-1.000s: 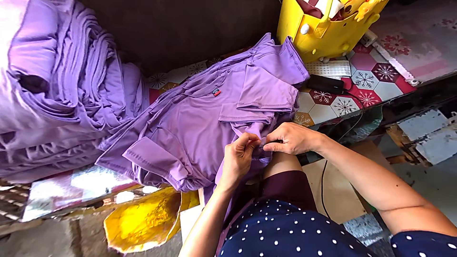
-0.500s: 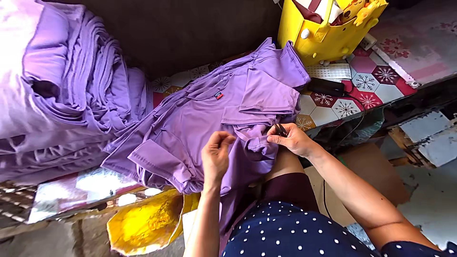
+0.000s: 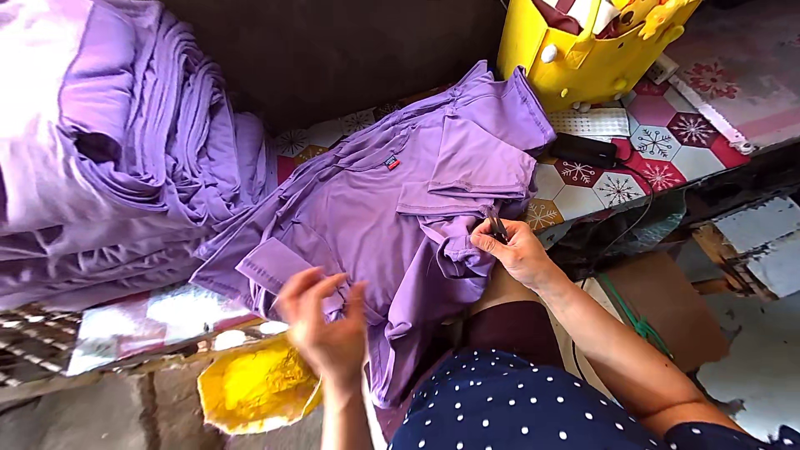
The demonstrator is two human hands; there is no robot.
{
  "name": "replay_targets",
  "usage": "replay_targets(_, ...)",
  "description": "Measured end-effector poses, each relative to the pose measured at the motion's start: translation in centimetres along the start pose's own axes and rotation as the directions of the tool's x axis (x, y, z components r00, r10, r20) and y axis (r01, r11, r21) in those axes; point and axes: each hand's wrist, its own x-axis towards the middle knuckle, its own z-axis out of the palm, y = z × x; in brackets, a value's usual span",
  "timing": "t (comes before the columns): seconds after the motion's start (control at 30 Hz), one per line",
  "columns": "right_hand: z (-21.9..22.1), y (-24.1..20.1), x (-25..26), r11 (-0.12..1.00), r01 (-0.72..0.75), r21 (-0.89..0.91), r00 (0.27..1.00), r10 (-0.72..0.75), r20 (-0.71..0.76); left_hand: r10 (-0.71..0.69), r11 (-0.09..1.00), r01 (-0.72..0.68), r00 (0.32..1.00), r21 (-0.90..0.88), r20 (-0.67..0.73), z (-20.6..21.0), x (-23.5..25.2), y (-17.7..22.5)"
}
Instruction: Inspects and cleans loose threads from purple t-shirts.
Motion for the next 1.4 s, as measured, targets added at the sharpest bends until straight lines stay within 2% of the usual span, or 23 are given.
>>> replay_targets(0.1, 0.8, -0.5, -0.5, 0.998, 0.009, -0.066, 0.998, -0.013, -0.062, 0.115, 0.973, -0.084, 0.984, -0.214, 0.137, 6.5, -0.6, 4.9)
replay_targets(0.2, 1.0, -0.3, -0.9, 0.992, 0.046, -0.116, 0.994, -0.056, -0.092, 0.127, 0.970, -0.089, 0.979, -0.226, 0.159, 9.8, -0.6, 6.5)
replay_targets(0.37, 0.7, 0.1, -1.1, 0.992, 0.036, -0.124, 0.992, -0.050, -0.116, 0.172, 0.938, -0.113, 0.972, -0.326, 0.158, 10.2, -0.4, 6.4)
replay_targets(0.47, 0.7, 0.2, -1.1, 0.989, 0.028, -0.142, 0.994, -0.042, -0.096, 0.117, 0.856, 0.022, 0.965, -0.516, 0.235, 9.4, -0.4, 6.2)
replay_targets(0.53, 0.8, 0.3, -1.1, 0.988, 0.031, -0.152, 0.995, -0.044, -0.088, 0.061, 0.834, 0.102, 0.959, -0.542, 0.275, 8.8, -0.1, 6.0)
replay_targets(0.67, 1.0, 0.3, -1.1, 0.990, 0.036, -0.137, 0.995, -0.048, -0.084, 0.001, 0.905, 0.100, 0.971, -0.412, 0.238, 7.7, 0.1, 4.3)
replay_targets(0.7, 1.0, 0.3, -1.0, 0.991, 0.036, -0.133, 0.995, -0.047, -0.085, -0.023, 0.950, 0.083, 0.980, -0.301, 0.196, 6.3, 0.4, 3.1)
replay_targets(0.77, 1.0, 0.2, -1.0, 0.991, 0.043, -0.124, 0.994, -0.055, -0.093, -0.154, 0.985, 0.145, 0.984, 0.098, 0.093, 1.0, 1.3, -0.3)
replay_targets(0.8, 1.0, 0.3, -1.0, 0.992, 0.047, -0.119, 0.993, -0.059, -0.101, -0.274, 0.916, 0.252, 0.961, 0.312, 0.028, -2.3, 1.6, -2.4)
replay_targets(0.83, 1.1, 0.3, -1.1, 0.992, 0.045, -0.115, 0.993, -0.057, -0.108, -0.395, 0.800, 0.380, 0.916, 0.465, -0.068, -5.3, 1.6, -5.0)
replay_targets(0.9, 1.3, 0.4, -1.3, 0.992, 0.031, -0.120, 0.992, -0.045, -0.115, -0.520, 0.627, 0.565, 0.816, 0.537, -0.252, -9.4, 1.0, -8.6)
replay_targets(0.93, 1.6, 0.6, -1.3, 0.991, 0.027, -0.130, 0.992, -0.043, -0.122, -0.470, 0.651, 0.542, 0.837, 0.531, -0.279, -10.0, 0.8, -8.4)
replay_targets(0.97, 1.9, 0.7, -1.2, 0.989, 0.025, -0.149, 0.991, -0.045, -0.130, -0.344, 0.762, 0.412, 0.911, 0.500, -0.228, -9.5, 0.7, -6.9)
replay_targets(1.0, 2.3, 0.7, -1.2, 0.984, 0.027, -0.175, 0.990, -0.051, -0.135, -0.228, 0.877, 0.258, 0.966, 0.404, -0.122, -8.0, 0.7, -3.9)
replay_targets(1.03, 2.6, 0.7, -1.3, 0.977, 0.037, -0.208, 0.988, -0.067, -0.138, -0.143, 0.957, 0.138, 0.990, 0.256, 0.003, -5.7, 0.5, -1.0)
replay_targets(1.07, 2.9, 0.8, -1.3, 0.968, 0.058, -0.243, 0.986, -0.094, -0.141, -0.087, 0.994, 0.077, 0.988, 0.084, 0.126, -2.9, 0.3, 1.3)
replay_targets(1.13, 3.3, 0.7, -1.4, 0.943, 0.116, -0.313, 0.977, -0.166, -0.137, -0.011, 0.982, 0.068, 0.952, -0.178, 0.305, 2.4, -0.5, 4.3)
replay_targets(1.17, 3.4, 0.6, -1.5, 0.925, 0.142, -0.352, 0.971, -0.200, -0.135, 0.018, 0.968, 0.070, 0.939, -0.240, 0.344, 4.3, -0.8, 5.3)
replay_targets(1.27, 3.2, 0.6, -1.9, 0.892, 0.163, -0.421, 0.961, -0.240, -0.136, 0.073, 0.974, 0.006, 0.939, -0.228, 0.337, 7.6, -0.8, 6.8)
replay_targets(1.4, 2.5, 0.9, -2.0, 0.900, 0.144, -0.412, 0.965, -0.220, -0.143, 0.121, 0.968, -0.038, 0.936, -0.246, 0.330, 8.7, -0.4, 6.4)
